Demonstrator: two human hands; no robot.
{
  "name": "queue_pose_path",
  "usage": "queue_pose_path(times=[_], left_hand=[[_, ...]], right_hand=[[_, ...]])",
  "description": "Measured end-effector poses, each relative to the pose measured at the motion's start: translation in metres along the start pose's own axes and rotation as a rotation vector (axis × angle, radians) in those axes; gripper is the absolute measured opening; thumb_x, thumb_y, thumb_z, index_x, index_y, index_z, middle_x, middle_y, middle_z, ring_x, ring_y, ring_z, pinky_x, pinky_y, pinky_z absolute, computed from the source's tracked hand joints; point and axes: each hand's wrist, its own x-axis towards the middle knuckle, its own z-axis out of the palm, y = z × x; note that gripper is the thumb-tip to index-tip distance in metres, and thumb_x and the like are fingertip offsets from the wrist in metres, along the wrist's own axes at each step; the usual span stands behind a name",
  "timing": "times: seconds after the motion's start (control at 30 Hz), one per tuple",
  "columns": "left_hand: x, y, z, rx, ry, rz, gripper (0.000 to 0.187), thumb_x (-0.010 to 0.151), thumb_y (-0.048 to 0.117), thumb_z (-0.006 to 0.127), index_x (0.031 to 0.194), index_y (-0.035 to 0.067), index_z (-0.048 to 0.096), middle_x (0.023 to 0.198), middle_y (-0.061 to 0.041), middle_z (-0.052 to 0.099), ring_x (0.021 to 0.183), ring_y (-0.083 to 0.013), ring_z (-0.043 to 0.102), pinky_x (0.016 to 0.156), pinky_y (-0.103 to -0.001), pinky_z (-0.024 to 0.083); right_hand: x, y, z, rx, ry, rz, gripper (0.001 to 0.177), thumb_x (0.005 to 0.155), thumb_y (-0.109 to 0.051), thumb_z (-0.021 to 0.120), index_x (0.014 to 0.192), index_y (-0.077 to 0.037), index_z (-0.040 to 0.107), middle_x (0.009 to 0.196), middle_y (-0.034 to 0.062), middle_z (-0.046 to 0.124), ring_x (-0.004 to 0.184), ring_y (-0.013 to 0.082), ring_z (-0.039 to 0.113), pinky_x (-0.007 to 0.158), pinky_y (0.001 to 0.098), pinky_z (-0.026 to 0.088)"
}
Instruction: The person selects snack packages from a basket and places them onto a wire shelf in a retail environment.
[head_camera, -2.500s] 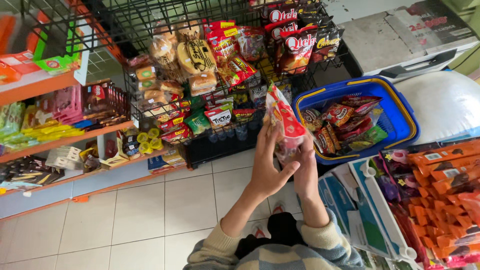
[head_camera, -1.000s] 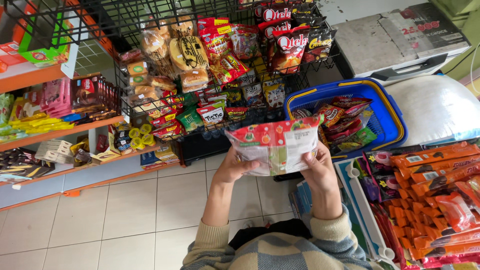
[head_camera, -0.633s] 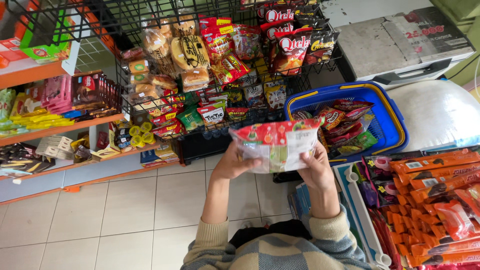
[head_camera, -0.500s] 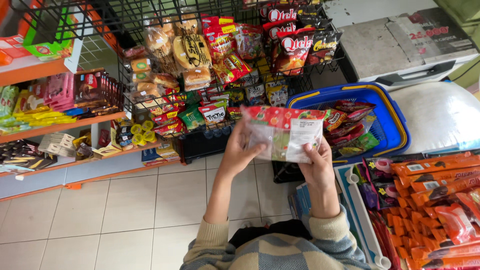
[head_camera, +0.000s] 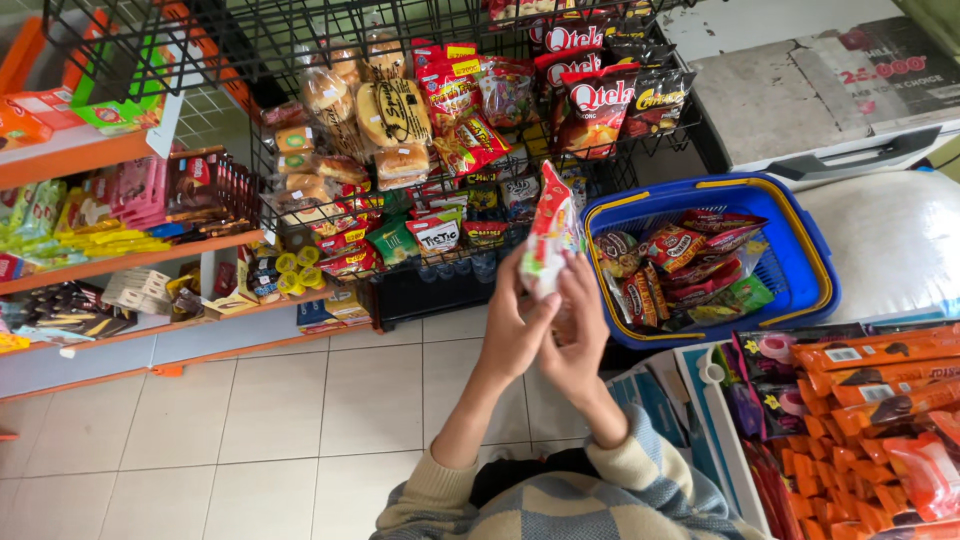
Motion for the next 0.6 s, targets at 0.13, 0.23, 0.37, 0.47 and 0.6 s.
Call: queue_pose_path(times=[0.13,0.23,0.37,0.47,0.6], left_hand=[[0.011,-0.034,-0.003,-0.027,0.115,-0.051,0.071,0.082,0.026,0.071,0.141,0.002,0.039,0.133,-0.021,0.051,0.121,-0.0267,0.05,0.098,-0.042,0.047],[0.021,-0.053,-0.016,-0.13,0.185,-0.077,0.068,0.084,0.023,0.072,0.14,0.004,0.04,0.126,-0.017,0.056,0.11,-0.0216,0.055,0.091,-0.038,0.051],[0.034,-0.069,-0.042,-0.09,0.245,-0.096,0.072,0.086,0.025,0.072,0.14,0.007,0.028,0.125,-0.017,0.053,0.103,-0.0204,0.058,0.079,-0.035,0.055],[0.036,-0.06,-0.056,-0.153,0.212,-0.12,0.062,0.086,0.022,0.072,0.133,0.006,0.035,0.119,-0.014,0.059,0.099,-0.0173,0.061,0.076,-0.034,0.055],[0.054,-0.073,-0.069,-0.29,0.054,-0.119,0.062,0.087,0.016,0.071,0.14,0.012,0.037,0.128,-0.013,0.057,0.114,-0.0223,0.057,0.092,-0.038,0.049]], right_hand=[[-0.002,-0.01,-0.002,-0.102,-0.241,0.004,0.045,0.079,0.006,0.055,0.124,0.001,0.059,0.143,0.0233,0.045,0.139,0.0481,0.026,0.113,0.0576,0.021],[-0.004,-0.007,-0.006,-0.065,-0.299,0.069,0.036,0.083,0.005,0.053,0.115,-0.002,0.067,0.141,0.0205,0.05,0.138,0.0441,0.031,0.112,0.0531,0.026],[0.008,-0.001,-0.005,-0.079,-0.267,0.074,0.033,0.079,0.013,0.053,0.101,-0.001,0.073,0.123,0.0207,0.064,0.124,0.0449,0.052,0.104,0.0538,0.041],[0.015,0.027,-0.014,-0.233,-0.113,-0.021,0.03,0.078,0.015,0.056,0.1,-0.001,0.07,0.117,0.0204,0.064,0.117,0.0392,0.058,0.102,0.0501,0.045],[0.034,0.062,-0.024,-0.318,-0.128,0.199,0.037,0.088,0.006,0.061,0.124,-0.002,0.057,0.126,0.0205,0.057,0.122,0.0433,0.052,0.091,0.0498,0.049]])
